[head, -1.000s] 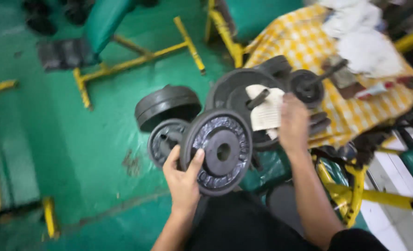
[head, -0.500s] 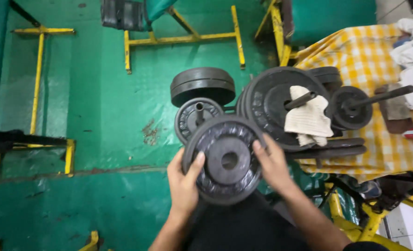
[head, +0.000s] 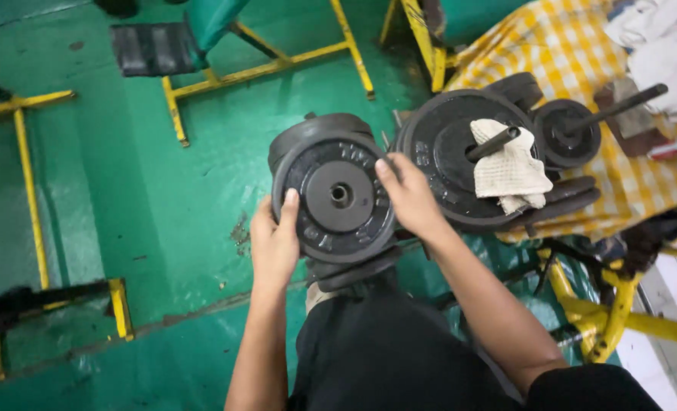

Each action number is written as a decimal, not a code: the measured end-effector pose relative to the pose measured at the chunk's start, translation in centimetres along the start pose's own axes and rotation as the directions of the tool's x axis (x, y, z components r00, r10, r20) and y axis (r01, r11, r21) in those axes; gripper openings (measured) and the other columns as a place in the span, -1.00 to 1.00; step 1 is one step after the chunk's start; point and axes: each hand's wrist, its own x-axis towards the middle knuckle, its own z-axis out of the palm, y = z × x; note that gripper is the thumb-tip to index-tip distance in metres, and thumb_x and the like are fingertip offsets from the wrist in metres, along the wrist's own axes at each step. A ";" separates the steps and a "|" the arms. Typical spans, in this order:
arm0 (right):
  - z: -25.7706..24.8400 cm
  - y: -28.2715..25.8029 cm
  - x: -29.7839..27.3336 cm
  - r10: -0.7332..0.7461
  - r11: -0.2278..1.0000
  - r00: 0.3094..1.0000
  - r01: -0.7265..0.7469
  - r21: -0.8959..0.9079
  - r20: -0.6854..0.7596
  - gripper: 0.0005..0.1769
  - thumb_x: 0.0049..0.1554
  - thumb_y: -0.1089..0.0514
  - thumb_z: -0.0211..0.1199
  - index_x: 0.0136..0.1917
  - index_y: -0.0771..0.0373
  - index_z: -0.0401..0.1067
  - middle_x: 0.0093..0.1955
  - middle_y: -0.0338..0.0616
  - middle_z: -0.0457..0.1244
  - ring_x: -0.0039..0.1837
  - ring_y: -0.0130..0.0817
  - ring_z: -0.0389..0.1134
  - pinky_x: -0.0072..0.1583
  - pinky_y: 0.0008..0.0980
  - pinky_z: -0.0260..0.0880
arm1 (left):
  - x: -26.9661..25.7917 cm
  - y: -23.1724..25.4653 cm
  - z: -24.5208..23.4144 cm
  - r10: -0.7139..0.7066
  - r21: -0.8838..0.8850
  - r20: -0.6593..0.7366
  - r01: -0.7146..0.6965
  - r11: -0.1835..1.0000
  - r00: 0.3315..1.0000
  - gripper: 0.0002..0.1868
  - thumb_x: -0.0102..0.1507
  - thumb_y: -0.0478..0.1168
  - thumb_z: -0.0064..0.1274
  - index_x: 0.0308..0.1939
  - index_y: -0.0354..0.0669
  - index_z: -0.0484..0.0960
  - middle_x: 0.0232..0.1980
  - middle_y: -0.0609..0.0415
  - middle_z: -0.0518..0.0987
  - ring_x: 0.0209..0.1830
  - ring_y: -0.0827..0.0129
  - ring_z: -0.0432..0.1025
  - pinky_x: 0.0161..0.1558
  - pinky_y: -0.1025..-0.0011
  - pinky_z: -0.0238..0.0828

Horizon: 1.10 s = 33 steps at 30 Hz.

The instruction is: Cleaning and organizing weight plates in a gym.

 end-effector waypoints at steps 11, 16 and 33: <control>3.6 4.1 -2.8 0.326 0.877 0.936 -0.351 -0.327 -0.132 -0.44 0.31 -0.23 -0.04 0.26 0.27 0.37 0.11 0.25 0.37 0.22 0.22 0.37 0.21 -0.01 0.33 | 5.3 -10.3 -0.7 -0.108 0.452 0.162 0.024 0.892 0.981 -0.45 0.39 0.13 -0.10 -0.11 -0.39 0.61 -0.23 -0.36 0.64 -0.18 -0.14 0.57 -0.09 0.08 0.45; 4.7 5.2 -3.0 0.434 0.806 0.883 -0.469 -0.360 -0.179 -0.44 0.30 -0.26 -0.03 0.26 0.23 0.37 0.08 0.29 0.37 0.19 0.26 0.37 0.21 0.05 0.33 | 6.4 -11.5 -0.7 -0.139 0.533 0.232 -0.006 0.846 0.963 -0.43 0.39 0.16 -0.17 -0.09 -0.36 0.61 -0.21 -0.43 0.62 -0.13 -0.31 0.52 -0.07 -0.05 0.42; 5.8 2.5 -1.8 0.420 0.568 0.884 -0.433 -0.700 -0.206 -0.54 0.32 -0.17 -0.06 0.38 0.03 0.25 -0.16 0.33 0.37 -0.02 0.36 0.40 0.08 0.26 0.34 | 6.9 -10.5 -1.4 -0.353 0.882 0.295 -0.110 0.459 0.888 -0.34 0.44 0.21 -0.41 -0.08 -0.28 0.64 -0.23 -0.38 0.64 -0.18 -0.26 0.56 -0.07 -0.12 0.46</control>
